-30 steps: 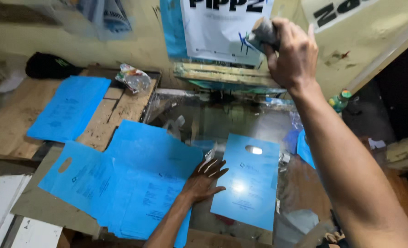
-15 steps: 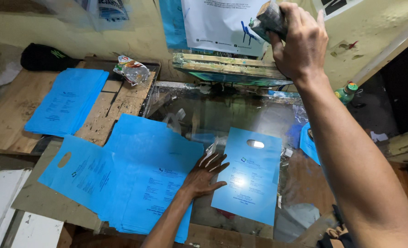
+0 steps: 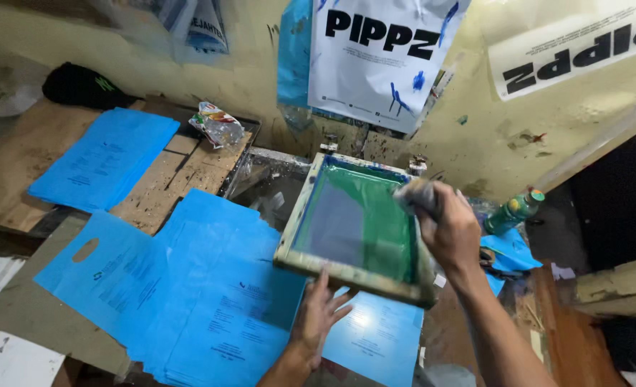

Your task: The person performs screen printing on blue plastic bags. They place a bag under a screen, pull a squeegee across the mesh to apply ink, and then remove the printed bag to place it on a stack.

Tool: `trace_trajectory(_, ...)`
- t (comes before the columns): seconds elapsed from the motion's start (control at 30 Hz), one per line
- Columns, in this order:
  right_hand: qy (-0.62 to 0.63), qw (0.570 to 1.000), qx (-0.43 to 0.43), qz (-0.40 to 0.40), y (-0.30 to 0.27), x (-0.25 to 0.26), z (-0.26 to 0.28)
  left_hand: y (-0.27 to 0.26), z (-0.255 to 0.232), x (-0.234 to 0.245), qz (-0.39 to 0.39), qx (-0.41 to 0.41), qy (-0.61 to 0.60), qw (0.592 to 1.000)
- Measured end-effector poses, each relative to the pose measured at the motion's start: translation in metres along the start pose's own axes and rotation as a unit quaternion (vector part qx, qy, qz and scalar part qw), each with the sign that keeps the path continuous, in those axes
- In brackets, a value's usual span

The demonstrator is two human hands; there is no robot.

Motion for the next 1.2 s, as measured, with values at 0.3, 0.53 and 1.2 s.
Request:
trace_trajectory(0.3,-0.169,0.953,0.164,0.188,-0.009,-0.164,-0.031,0.035,0.025,0.061,-0.124,0.034,0.02,0.991)
trace_trajectory(0.53,-0.115,0.853,0.103,0.498,-0.062,-0.091,0.01,0.029,0.026,0.068,-0.098,-0.001,0.0,0.995)
trace_trajectory(1.2,-0.151,0.92,0.218,0.287,-0.064,-0.113,0.009,0.045,0.032,0.095,-0.056,-0.012,0.067,0.996)
Point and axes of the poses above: each hand's wrist, its own y-axis towards the middle knuckle, its own x-axis out of the back of the hand, z = x × y, the point moved 3 cm from there along y, towards the middle knuckle, and after that the axes turned 15 degrees about -y, right-handed, at the moved point
